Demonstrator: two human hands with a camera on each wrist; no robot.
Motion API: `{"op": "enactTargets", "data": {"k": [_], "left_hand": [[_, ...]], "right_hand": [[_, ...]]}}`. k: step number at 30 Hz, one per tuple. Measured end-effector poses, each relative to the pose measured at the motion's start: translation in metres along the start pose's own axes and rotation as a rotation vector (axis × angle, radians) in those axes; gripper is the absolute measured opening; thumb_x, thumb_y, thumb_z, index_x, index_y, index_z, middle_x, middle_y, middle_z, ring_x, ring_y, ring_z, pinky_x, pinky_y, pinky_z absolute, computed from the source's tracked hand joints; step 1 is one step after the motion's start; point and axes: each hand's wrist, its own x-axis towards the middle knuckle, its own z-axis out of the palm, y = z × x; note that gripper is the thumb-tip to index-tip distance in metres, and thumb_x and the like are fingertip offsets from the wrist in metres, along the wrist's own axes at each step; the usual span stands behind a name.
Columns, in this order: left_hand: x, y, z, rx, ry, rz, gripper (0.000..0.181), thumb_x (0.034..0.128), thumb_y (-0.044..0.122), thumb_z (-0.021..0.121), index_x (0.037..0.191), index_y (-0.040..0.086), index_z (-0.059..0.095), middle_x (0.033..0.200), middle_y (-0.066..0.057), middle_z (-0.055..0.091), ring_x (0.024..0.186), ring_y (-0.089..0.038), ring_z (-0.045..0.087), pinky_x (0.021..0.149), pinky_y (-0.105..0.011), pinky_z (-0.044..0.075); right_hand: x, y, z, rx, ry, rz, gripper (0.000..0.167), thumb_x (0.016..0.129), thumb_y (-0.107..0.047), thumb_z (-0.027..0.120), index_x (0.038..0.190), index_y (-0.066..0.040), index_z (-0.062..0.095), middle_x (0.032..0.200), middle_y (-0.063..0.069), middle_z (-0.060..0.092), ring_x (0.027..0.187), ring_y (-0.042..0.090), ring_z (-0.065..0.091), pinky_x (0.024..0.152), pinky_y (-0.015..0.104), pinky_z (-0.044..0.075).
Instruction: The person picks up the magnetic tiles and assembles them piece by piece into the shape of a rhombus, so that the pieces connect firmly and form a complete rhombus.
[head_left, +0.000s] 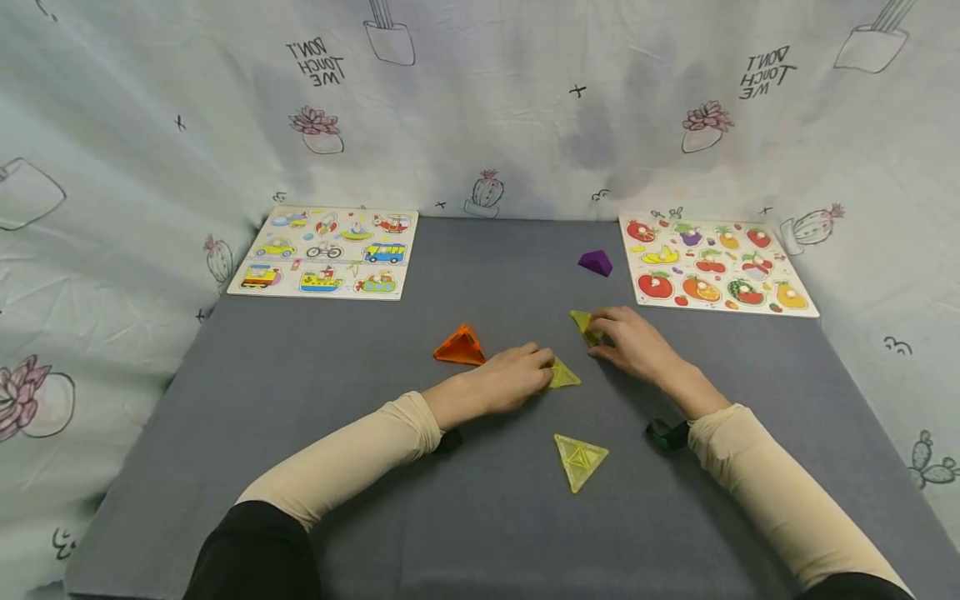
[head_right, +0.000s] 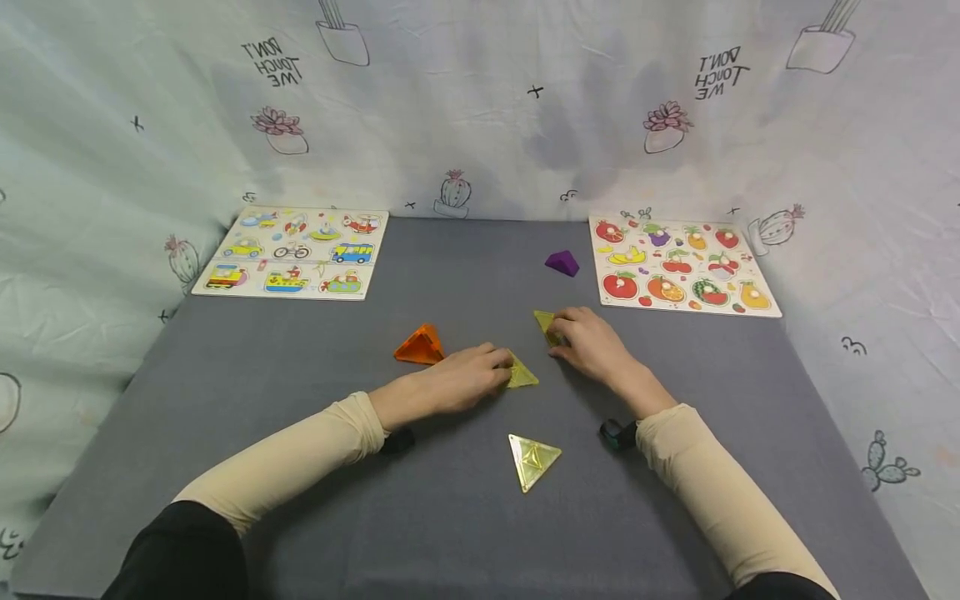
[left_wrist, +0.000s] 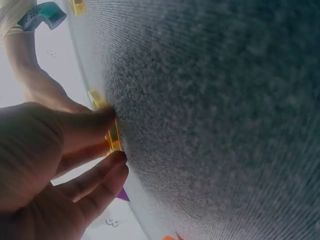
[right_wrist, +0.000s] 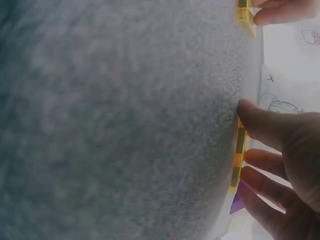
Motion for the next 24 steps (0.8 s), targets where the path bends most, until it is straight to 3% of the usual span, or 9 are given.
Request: {"op": "enactTargets", "data": {"k": [4, 9, 15, 19, 24], "left_hand": [[0.001, -0.001, -0.001, 0.021, -0.010, -0.020, 0.021, 0.0994, 0.010, 0.055, 0.116, 0.014, 0.069, 0.118, -0.005, 0.059, 0.099, -0.020, 0.059, 0.087, -0.027, 0.052], [0.003, -0.002, -0.001, 0.007, -0.007, -0.033, 0.022, 0.0999, 0.010, 0.054, 0.118, 0.014, 0.067, 0.117, -0.005, 0.060, 0.098, -0.020, 0.059, 0.086, -0.028, 0.052], [0.002, -0.004, 0.002, -0.033, 0.025, -0.014, 0.022, 0.1006, 0.009, 0.052, 0.116, 0.013, 0.067, 0.117, -0.006, 0.061, 0.098, -0.021, 0.059, 0.086, -0.029, 0.052], [0.003, -0.006, 0.003, -0.050, 0.028, -0.010, 0.022, 0.1008, 0.009, 0.052, 0.114, 0.014, 0.068, 0.118, -0.006, 0.060, 0.098, -0.021, 0.059, 0.086, -0.029, 0.052], [0.005, -0.007, 0.003, -0.056, 0.042, -0.014, 0.022, 0.1017, 0.011, 0.050, 0.109, 0.014, 0.070, 0.109, -0.006, 0.058, 0.089, -0.019, 0.057, 0.078, -0.029, 0.051]], "right_hand": [[-0.002, 0.001, -0.002, -0.032, 0.017, -0.002, 0.028, 0.080, -0.014, 0.081, 0.103, 0.000, 0.071, 0.109, 0.018, 0.069, 0.100, 0.035, 0.064, 0.087, 0.050, 0.052], [-0.003, -0.003, -0.009, -0.050, 0.016, 0.039, 0.029, 0.089, -0.017, 0.071, 0.113, 0.000, 0.070, 0.105, 0.017, 0.072, 0.093, 0.033, 0.067, 0.080, 0.050, 0.054], [-0.003, -0.003, -0.013, -0.012, 0.066, 0.085, 0.024, 0.096, -0.009, 0.055, 0.113, -0.001, 0.070, 0.090, 0.012, 0.074, 0.063, 0.017, 0.056, 0.061, 0.038, 0.050], [-0.005, -0.001, -0.013, 0.004, 0.097, 0.077, 0.023, 0.095, -0.006, 0.056, 0.113, 0.001, 0.069, 0.084, 0.011, 0.072, 0.056, 0.011, 0.047, 0.053, 0.030, 0.043], [-0.006, -0.004, -0.011, 0.067, 0.119, 0.096, 0.022, 0.091, -0.005, 0.064, 0.110, 0.002, 0.071, 0.086, 0.014, 0.074, 0.059, 0.012, 0.056, 0.054, 0.028, 0.045]]}}
